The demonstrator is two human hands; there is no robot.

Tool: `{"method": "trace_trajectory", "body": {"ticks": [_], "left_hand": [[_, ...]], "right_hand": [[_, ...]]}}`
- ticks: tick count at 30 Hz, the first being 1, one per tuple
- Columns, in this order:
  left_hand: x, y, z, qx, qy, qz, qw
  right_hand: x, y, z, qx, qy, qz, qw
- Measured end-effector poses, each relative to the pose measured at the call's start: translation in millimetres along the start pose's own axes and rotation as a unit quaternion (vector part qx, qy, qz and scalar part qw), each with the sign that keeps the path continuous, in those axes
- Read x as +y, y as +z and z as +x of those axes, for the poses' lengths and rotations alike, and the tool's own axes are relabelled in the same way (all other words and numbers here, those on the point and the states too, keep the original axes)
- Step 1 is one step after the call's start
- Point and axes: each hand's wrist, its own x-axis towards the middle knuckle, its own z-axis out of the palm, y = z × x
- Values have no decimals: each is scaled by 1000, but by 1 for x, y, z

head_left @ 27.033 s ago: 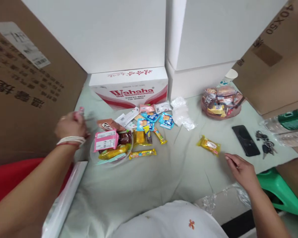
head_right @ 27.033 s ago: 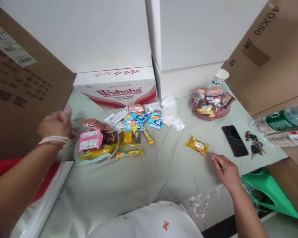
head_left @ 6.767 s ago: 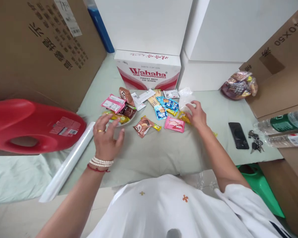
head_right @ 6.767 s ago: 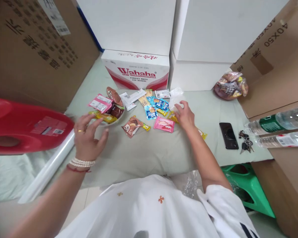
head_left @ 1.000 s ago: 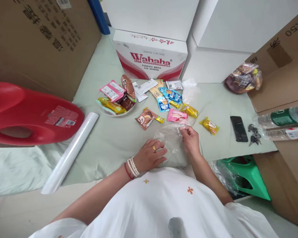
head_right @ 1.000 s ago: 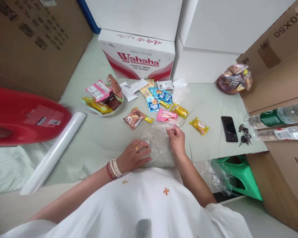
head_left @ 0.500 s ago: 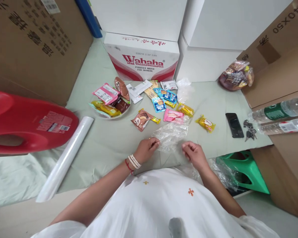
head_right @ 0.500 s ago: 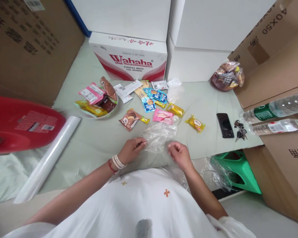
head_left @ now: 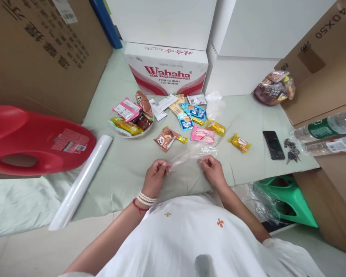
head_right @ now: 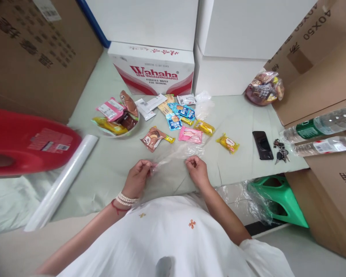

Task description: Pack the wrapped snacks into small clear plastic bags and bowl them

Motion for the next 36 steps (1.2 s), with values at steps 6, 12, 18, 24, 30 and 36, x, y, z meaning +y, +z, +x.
{"method": "trace_trajectory", "body": {"ticks": [6,12,18,24,30,36], "left_hand": [[11,-3,-18,-72,20,3,997],[13,0,-23,2,78,141,987],[29,25,1,-27,154,174,972],[28,29,23,-26,47,-29,998],[7,-13,6,87,26,28,995],[9,-34,-4,163,169,301,924]], "right_hand": [[-24,14,1,-76,69,86,991],[-32,26,8,-91,-19,34,995],[-37,26,-1,-154,-87,-35,984],[-33,-16,-3,-38,-71,-2,997],[4,-82,-31,-15,-24,-60,998],[0,-123,-20,56,-53,-244,967]]}}
